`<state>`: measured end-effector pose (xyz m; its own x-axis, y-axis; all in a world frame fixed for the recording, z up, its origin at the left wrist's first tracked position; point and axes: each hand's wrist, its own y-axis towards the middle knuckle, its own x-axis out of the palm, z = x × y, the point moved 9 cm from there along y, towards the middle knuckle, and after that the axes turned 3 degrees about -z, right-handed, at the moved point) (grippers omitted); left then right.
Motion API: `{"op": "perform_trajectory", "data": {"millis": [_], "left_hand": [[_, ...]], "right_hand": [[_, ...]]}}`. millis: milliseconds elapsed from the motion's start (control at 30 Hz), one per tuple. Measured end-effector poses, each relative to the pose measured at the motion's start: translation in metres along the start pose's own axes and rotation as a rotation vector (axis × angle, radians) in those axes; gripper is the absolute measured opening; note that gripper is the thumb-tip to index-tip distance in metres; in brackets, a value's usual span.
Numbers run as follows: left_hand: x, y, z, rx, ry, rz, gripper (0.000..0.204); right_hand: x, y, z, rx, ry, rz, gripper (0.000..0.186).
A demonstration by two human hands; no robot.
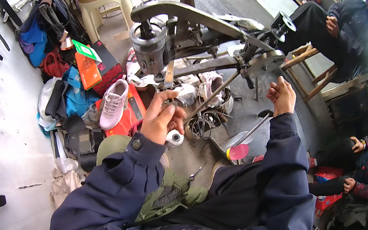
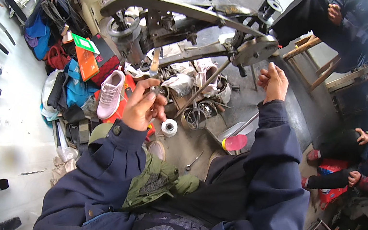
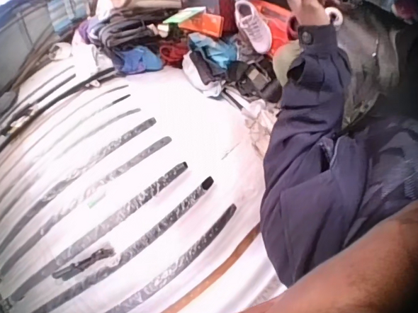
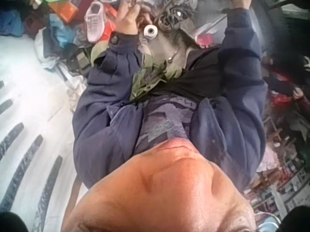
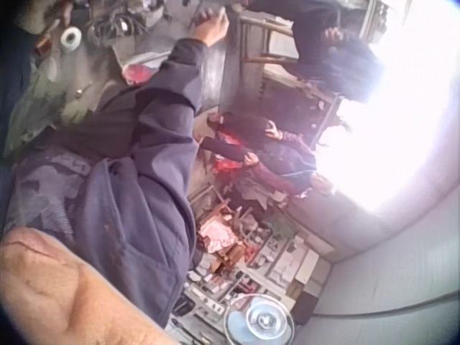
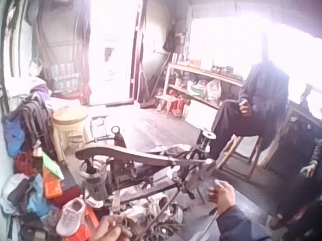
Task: The person threads a sewing machine, then places a red shoe onto the machine and begins stitching the shoe's upper. The person handles the thread, needle, and shoe while operating the machine.
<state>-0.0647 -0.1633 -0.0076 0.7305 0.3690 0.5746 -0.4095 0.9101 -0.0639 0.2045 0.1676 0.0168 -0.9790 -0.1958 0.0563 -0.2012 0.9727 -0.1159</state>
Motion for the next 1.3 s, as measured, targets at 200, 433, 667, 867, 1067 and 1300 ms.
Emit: {"op": "perform_trajectory", "data": {"millis": [200,433,667,867,1067,1300], "left_hand": [[-0.03,0.003,-0.002,-0.006,-0.032,0.065,0.044],[-0.02,0.011,-0.014,-0.135,0.104,0.051,0.04],[0.003,0.012,-0.022,-0.19,0.122,0.0,0.035],[0.002,0.009,-0.024,-0.154,0.217,-0.014,0.031],[0.005,0.011,-0.036,-0.162,0.245,-0.029,0.023],[0.015,0.018,-0.047,-0.152,0.346,-0.033,0.021]], "right_hand": [[-0.001,0.053,0.009,-0.013,0.094,0.151,0.038],[0.078,-0.004,-0.009,-0.304,-0.462,-0.151,0.049],[0.188,-0.09,-0.058,-0.83,-0.617,-0.517,0.023],[0.122,-0.048,-0.004,-0.293,-0.604,-0.388,0.016],[0.032,0.019,0.035,-0.227,-0.942,-0.133,0.051],[0.07,0.025,0.075,-0.16,-0.84,-0.369,0.047]]}}
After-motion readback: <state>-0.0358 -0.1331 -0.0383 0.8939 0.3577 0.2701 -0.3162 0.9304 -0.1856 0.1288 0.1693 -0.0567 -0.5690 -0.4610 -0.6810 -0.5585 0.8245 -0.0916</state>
